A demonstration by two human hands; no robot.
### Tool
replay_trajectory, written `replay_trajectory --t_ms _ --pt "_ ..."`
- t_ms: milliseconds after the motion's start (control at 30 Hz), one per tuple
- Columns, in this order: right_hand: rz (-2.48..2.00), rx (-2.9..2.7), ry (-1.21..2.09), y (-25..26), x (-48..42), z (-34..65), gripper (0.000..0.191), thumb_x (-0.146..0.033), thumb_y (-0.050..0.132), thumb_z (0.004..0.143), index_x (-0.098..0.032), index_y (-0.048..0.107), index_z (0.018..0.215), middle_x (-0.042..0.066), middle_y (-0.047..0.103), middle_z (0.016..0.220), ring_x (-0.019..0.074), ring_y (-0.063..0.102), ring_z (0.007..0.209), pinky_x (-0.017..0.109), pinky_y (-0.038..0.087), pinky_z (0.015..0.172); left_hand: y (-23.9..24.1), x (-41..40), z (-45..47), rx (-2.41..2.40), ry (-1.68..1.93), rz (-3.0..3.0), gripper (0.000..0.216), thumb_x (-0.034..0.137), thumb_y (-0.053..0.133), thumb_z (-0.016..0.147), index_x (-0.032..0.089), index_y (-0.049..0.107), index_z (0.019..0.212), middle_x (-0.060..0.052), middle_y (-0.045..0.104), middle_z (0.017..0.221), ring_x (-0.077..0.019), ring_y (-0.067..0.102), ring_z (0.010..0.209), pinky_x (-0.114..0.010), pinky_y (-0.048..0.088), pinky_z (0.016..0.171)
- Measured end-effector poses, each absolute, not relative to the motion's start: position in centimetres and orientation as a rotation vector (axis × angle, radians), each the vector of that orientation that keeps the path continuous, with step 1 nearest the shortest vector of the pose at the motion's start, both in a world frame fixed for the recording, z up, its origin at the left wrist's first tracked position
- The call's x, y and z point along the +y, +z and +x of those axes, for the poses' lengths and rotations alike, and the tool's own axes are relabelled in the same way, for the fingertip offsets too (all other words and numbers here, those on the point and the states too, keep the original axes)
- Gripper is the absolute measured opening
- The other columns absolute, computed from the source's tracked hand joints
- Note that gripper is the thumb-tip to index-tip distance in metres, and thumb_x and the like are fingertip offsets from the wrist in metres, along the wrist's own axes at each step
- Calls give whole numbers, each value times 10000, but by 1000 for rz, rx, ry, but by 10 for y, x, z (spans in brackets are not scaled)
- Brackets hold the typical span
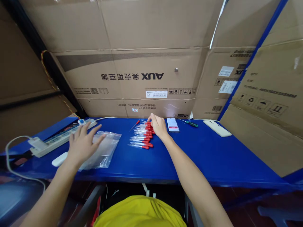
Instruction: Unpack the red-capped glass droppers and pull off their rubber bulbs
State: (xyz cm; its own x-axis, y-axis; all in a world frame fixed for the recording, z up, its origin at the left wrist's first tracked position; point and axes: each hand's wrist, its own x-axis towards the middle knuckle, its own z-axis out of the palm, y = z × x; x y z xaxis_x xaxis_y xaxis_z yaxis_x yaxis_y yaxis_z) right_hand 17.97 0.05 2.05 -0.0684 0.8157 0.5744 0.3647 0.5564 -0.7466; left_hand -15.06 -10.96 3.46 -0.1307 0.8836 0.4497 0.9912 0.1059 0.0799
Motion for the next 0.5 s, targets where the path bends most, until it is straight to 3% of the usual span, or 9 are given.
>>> replay_trajectory --t_ms 133,300,500 --pt "-1027 -1744 420 20 -2 179 740 -736 220 1048 -229 694 790 -9 548 552 172 564 576 292 415 670 10 -126 -133 -2336 -234 -1973 705 716 395 977 410 437 1611 -54 186 1774 -513 118 1603 -836 192 1158" --pt "-1045 -1807 388 21 -6 176 737 -719 219 1057 -224 711 819 14 627 628 179 610 631 286 401 661 0 -131 -126 -2426 -154 -1974 735 742 307 989 416 357 1645 -57 143 1782 -500 139 1605 -813 243 1148" --pt "-1060 -1821 380 22 -8 174 745 -730 206 1050 -236 709 813 21 643 647 191 630 653 290 408 668 -1 -125 -127 -2430 -215 -1982 726 731 334 984 410 388 1633 -71 172 1776 -525 130 1597 -822 216 1139"
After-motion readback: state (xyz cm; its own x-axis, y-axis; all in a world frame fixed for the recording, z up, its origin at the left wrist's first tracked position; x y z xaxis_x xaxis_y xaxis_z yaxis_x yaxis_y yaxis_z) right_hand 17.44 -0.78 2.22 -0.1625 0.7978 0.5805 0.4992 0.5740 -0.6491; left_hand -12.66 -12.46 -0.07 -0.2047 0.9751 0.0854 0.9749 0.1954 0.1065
